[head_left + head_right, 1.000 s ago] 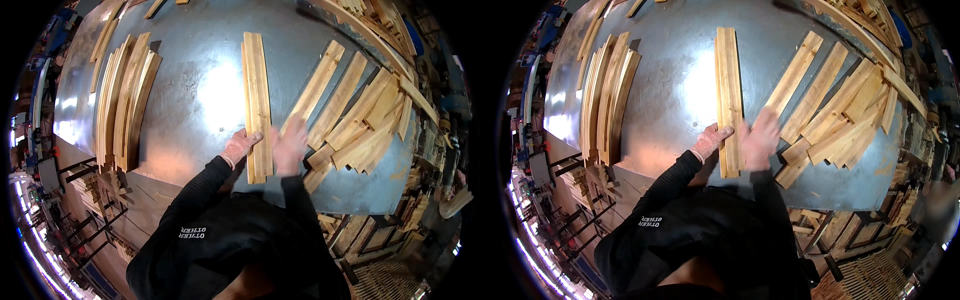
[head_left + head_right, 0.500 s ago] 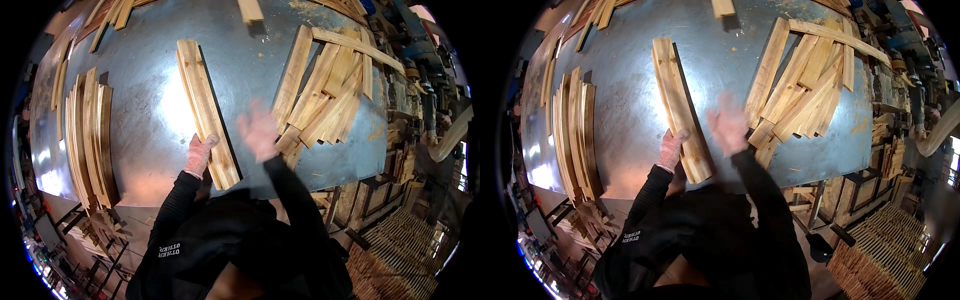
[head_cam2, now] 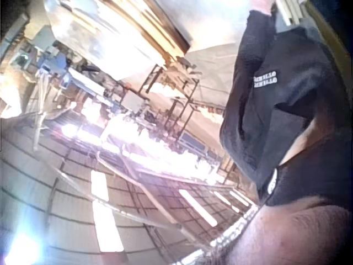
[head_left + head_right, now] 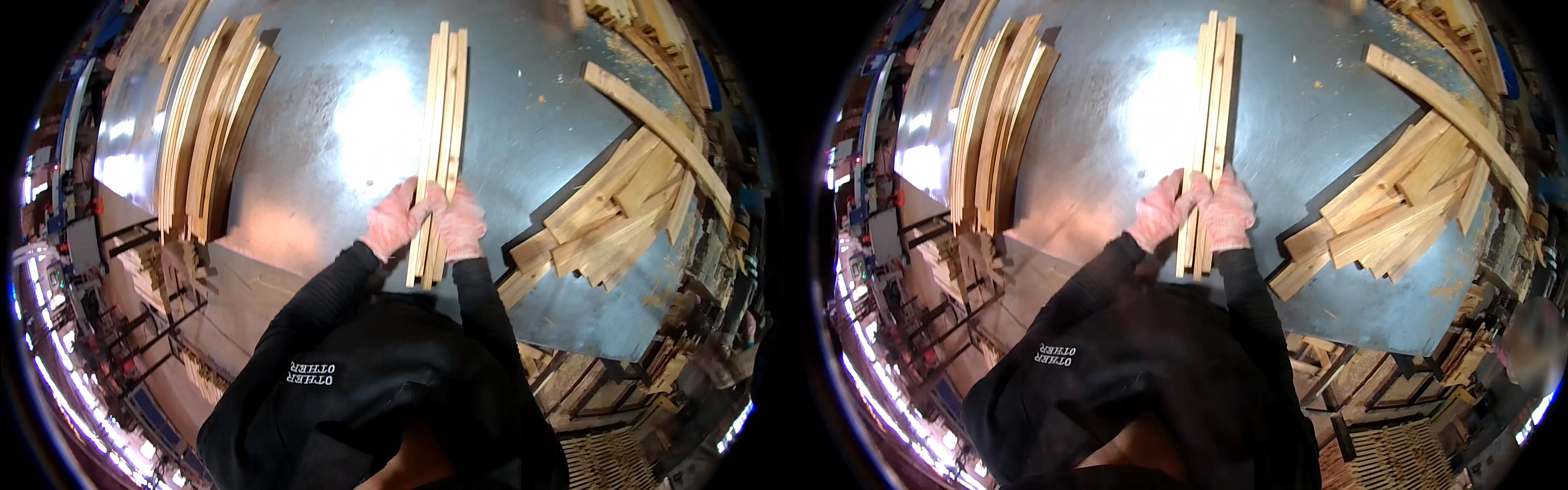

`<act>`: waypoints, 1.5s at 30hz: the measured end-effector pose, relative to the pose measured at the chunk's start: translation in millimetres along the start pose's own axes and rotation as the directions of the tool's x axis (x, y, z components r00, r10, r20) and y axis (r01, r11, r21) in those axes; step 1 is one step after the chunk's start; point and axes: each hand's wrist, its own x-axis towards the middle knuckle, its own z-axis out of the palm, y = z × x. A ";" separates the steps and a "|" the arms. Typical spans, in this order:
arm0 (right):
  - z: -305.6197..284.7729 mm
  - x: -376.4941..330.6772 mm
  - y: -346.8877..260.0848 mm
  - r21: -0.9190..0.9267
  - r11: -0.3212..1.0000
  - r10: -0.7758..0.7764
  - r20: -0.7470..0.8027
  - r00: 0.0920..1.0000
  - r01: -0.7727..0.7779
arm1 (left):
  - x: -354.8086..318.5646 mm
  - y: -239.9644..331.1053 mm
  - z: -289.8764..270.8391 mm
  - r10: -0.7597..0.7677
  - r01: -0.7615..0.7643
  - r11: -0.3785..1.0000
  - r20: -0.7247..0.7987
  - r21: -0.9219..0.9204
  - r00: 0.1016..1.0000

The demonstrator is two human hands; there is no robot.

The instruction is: The person sorts and stacks light-colored wooden planks on a metal workbench. They pick up individual planks, inspect them, and arrange them into neat piles, occasionally moving stacks to different locations on the table.

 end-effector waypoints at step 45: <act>224.4 19.1 -203.2 -0.250 0.916 -0.073 0.666 0.743 0.314 | -52.2 -160.2 -211.0 -0.386 0.497 0.841 -0.407 0.214 0.828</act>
